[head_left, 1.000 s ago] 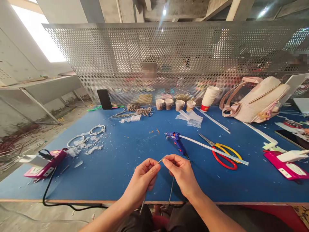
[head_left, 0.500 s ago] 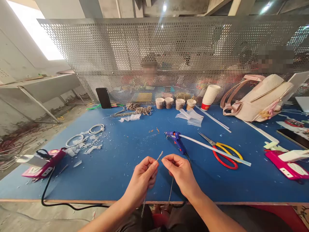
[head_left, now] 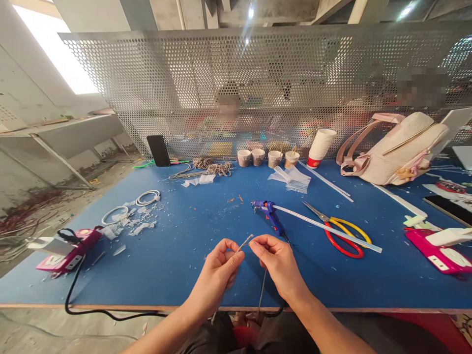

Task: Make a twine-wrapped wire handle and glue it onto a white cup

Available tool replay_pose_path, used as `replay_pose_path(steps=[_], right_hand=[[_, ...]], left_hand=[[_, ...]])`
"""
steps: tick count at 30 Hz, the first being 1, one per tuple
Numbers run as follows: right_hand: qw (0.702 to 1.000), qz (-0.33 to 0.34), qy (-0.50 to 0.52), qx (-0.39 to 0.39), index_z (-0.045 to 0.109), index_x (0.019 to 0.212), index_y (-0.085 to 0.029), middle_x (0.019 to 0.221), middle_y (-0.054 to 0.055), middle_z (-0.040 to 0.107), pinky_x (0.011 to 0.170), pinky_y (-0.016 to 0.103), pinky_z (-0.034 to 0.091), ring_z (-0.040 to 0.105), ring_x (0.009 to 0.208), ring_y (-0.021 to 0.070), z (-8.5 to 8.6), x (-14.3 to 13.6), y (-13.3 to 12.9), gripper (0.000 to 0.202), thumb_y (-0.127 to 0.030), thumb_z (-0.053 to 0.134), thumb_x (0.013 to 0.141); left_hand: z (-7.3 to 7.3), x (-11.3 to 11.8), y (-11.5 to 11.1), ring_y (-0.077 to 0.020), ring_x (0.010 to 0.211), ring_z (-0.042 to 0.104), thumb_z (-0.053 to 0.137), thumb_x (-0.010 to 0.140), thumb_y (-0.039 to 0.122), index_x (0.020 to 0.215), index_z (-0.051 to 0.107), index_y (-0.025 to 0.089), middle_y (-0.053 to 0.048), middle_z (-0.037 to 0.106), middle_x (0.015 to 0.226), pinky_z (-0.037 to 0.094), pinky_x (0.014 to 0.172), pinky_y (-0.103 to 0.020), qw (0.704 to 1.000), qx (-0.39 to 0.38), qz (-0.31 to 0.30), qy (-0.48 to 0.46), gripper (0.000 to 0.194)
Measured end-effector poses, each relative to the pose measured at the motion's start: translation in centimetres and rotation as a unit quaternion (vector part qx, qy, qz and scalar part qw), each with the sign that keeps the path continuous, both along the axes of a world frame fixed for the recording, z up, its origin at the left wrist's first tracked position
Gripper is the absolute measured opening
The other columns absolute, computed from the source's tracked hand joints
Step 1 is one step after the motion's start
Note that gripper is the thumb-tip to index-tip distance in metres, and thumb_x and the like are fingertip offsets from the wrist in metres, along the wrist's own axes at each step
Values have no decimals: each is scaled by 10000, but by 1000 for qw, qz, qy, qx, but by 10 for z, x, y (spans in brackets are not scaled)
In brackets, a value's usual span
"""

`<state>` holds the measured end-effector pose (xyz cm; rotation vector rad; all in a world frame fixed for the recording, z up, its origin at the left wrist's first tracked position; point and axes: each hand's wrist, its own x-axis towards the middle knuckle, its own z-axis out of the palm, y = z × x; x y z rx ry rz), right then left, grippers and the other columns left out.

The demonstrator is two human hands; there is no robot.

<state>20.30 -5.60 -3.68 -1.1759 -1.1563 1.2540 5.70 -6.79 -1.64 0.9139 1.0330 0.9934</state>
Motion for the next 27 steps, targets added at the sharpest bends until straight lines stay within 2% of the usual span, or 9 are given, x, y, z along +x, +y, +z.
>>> replay_pose_path(steps=[6,13,19,23,27], right_hand=[[1000,1,5,-1,692,713,-173,572,-33,533,461,209,311,384,504,86,5,-1,-2,261,-429,660,750],[1000,-3,-9,12,700,720,-167,593,-13,563,444,208,317,404,505,93,5,0,-3,274,-433,651,757],[1000,-3,1,12,694,711,-168,580,-21,558,441,206,312,399,493,88,2,2,-2,290,-451,651,755],[1000,-3,6,11,700,729,-166,593,-20,566,443,208,312,400,496,86,2,2,-3,282,-443,655,754],[1000,-1,9,8,700,726,-172,588,-22,558,456,211,315,401,508,90,4,1,-3,276,-443,654,754]], left_hand=[[2,1,-2,-25,410,133,668,722,517,718,410,200,134,247,468,112,403,-156,999,-10,-13,-42,409],[5,3,-5,-15,385,196,651,742,498,714,453,185,102,366,496,126,389,-158,998,-33,-34,-38,372],[1,0,-5,-14,393,191,641,742,511,706,521,156,88,367,505,107,389,-170,996,-49,-60,-36,377],[3,0,-3,-23,407,158,655,721,519,744,543,148,110,285,486,90,396,-178,997,-49,-45,-28,388],[2,3,-4,-24,402,158,711,687,480,788,500,178,126,285,482,117,389,-172,1000,-16,-8,-9,382]])
